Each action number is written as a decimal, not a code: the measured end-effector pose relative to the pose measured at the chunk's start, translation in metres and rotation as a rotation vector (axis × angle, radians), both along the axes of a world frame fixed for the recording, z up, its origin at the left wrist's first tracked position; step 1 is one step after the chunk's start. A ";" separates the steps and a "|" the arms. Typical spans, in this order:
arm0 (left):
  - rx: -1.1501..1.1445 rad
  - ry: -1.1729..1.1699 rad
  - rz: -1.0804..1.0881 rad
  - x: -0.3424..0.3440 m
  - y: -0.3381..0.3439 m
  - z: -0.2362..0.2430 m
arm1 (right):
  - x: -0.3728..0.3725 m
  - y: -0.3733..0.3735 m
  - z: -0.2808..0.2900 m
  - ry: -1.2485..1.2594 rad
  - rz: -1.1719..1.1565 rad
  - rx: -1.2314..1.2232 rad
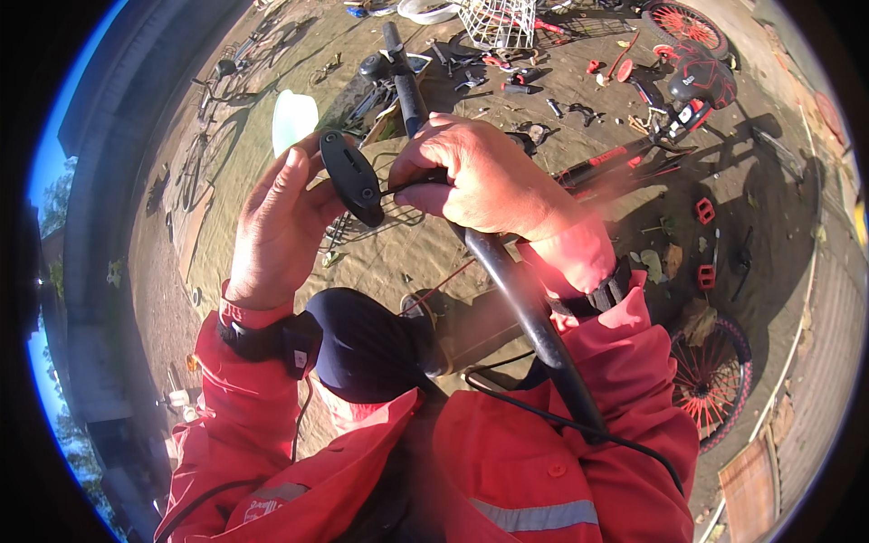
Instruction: The person removes a black shifter from the bicycle handlebar, threads a cable through it, and reattaches the shifter to the handlebar. The person then adjusts the cable tension and secures the shifter in place.
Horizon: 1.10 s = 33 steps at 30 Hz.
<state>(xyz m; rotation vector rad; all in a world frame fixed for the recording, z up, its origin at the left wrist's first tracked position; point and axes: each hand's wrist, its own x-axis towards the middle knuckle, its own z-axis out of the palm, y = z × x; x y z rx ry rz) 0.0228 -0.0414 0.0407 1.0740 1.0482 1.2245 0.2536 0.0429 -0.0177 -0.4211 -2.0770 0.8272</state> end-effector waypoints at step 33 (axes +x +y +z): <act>-0.667 -0.215 -0.161 -0.017 -0.030 -0.036 | -0.001 0.003 -0.003 0.021 0.004 0.065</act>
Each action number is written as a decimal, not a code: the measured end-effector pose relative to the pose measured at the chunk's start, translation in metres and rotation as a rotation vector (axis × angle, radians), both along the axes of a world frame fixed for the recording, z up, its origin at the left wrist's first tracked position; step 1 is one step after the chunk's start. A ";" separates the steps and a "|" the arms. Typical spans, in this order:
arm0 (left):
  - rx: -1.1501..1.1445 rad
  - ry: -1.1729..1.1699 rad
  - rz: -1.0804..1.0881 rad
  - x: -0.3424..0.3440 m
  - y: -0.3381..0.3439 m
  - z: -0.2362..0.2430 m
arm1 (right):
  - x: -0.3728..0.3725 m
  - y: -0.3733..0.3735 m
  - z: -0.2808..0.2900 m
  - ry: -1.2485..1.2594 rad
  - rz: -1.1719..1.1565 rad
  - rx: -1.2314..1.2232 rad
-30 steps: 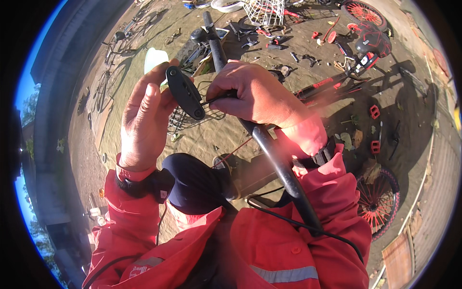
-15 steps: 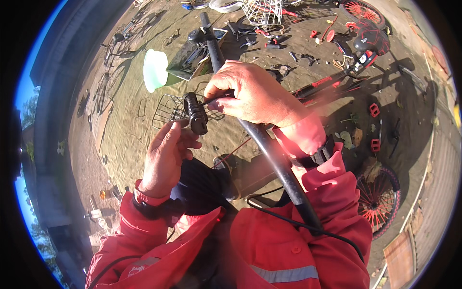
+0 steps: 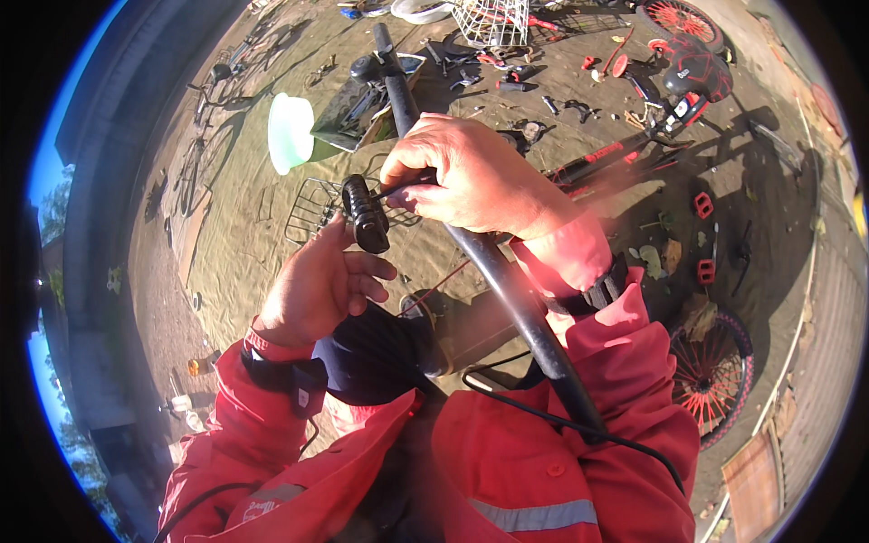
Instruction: The person removes a black shifter from the bicycle handlebar, threads a cable through it, and reattaches the shifter to the handlebar. The person then adjusts the cable tension and secures the shifter in place.
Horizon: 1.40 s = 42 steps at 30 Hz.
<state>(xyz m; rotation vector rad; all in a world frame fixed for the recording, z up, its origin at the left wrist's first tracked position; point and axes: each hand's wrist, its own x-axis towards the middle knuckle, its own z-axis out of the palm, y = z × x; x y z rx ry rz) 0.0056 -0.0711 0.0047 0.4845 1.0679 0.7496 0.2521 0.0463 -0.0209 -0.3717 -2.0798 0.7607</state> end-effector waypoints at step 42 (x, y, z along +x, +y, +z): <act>1.108 0.337 0.189 0.014 0.014 0.043 | 0.001 0.000 0.002 0.003 0.012 -0.059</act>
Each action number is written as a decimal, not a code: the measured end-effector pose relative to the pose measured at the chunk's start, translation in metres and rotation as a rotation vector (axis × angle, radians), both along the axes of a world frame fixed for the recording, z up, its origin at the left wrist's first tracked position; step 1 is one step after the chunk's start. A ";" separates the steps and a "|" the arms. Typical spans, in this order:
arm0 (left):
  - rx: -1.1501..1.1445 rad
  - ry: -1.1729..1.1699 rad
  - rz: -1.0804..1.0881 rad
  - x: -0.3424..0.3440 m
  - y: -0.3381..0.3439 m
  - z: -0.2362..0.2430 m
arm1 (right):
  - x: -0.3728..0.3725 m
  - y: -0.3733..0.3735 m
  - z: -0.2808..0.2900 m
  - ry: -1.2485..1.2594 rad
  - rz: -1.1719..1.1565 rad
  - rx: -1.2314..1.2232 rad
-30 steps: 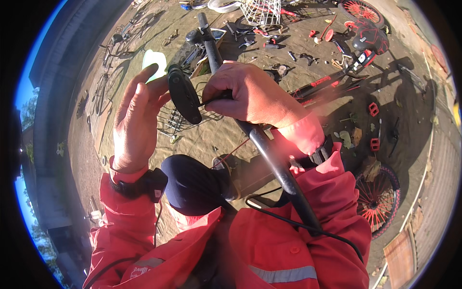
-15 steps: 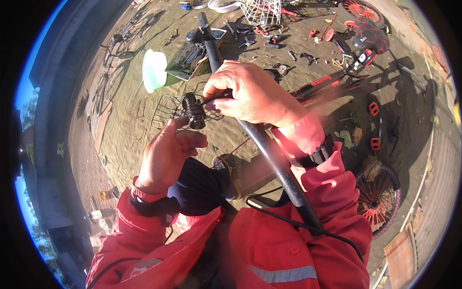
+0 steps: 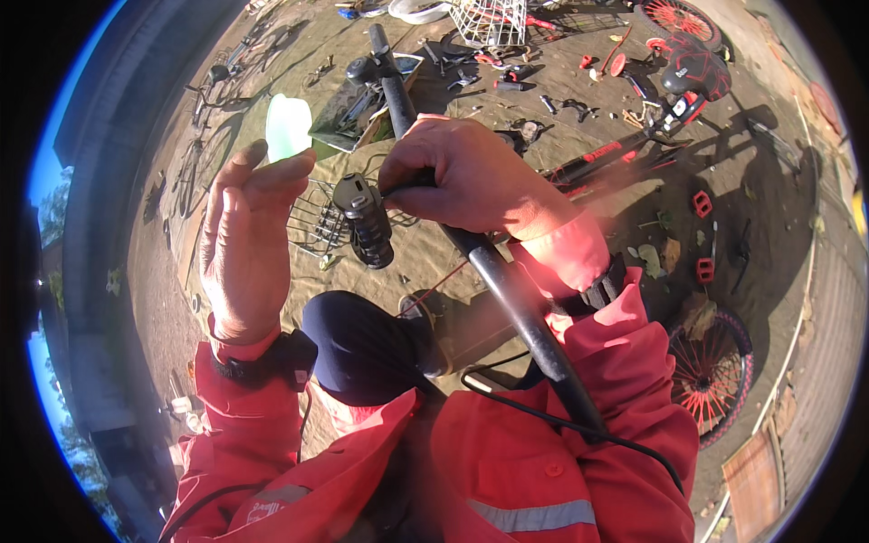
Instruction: The person removes a black shifter from the bicycle handlebar, threads a cable through it, and reattaches the shifter to the handlebar. The person then adjusts the cable tension and secures the shifter in place.
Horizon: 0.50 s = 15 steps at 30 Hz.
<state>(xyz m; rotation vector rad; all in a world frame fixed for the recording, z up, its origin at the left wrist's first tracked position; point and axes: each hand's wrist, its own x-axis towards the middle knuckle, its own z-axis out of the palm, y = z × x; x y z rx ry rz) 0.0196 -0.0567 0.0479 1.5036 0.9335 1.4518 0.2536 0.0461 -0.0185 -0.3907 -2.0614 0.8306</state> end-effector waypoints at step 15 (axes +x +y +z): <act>-0.896 -0.338 -0.048 -0.006 -0.022 -0.041 | -0.001 0.001 -0.002 -0.010 0.011 0.029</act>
